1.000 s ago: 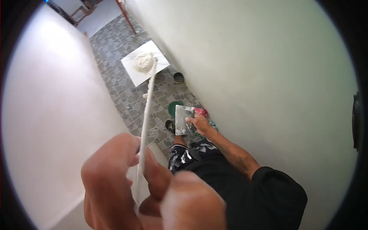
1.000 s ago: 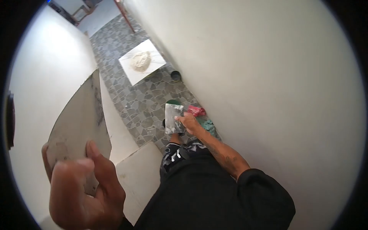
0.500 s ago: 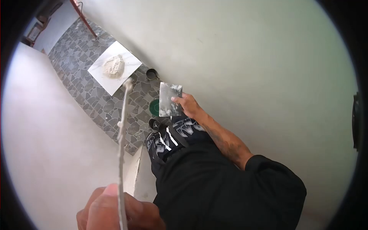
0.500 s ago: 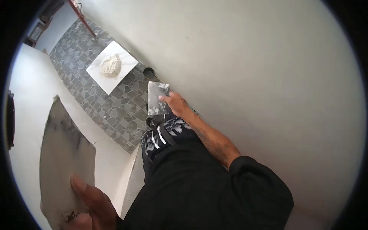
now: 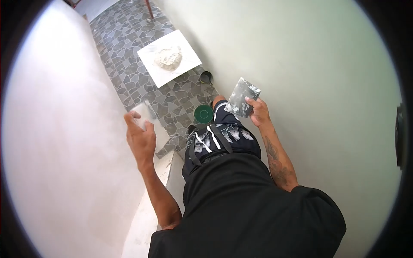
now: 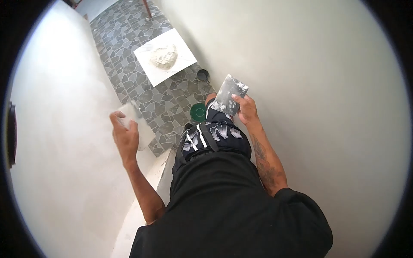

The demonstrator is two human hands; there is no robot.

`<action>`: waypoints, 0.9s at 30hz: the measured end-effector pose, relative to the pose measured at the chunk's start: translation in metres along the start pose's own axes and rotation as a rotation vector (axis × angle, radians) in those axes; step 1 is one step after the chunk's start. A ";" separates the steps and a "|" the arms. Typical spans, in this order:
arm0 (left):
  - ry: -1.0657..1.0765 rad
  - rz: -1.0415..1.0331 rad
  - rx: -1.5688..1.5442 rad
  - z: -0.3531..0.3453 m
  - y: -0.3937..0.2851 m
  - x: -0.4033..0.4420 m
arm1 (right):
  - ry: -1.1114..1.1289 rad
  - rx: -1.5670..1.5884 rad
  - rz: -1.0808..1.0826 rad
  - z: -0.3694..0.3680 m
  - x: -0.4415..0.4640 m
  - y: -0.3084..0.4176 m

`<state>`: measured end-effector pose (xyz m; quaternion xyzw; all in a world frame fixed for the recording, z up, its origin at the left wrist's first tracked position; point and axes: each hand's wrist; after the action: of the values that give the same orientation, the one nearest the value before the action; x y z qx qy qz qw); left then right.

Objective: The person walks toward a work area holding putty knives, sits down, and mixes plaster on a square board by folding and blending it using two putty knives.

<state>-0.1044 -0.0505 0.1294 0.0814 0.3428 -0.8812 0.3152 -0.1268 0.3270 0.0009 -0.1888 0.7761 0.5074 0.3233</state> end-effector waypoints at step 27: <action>-0.308 0.130 -0.120 -0.137 0.083 -0.222 | 0.212 -0.511 0.037 0.069 0.058 -0.049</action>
<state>0.1111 0.1031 0.0604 -0.0515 0.3364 -0.8391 0.4245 -0.1170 0.3716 -0.0914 -0.3019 0.6559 0.6700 0.1727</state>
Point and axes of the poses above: each hand's wrist, its own x-axis towards the middle knuckle, its own z-axis out of the back of the hand, y = z × x, and after that the axes turned 2 degrees about z, right-handed
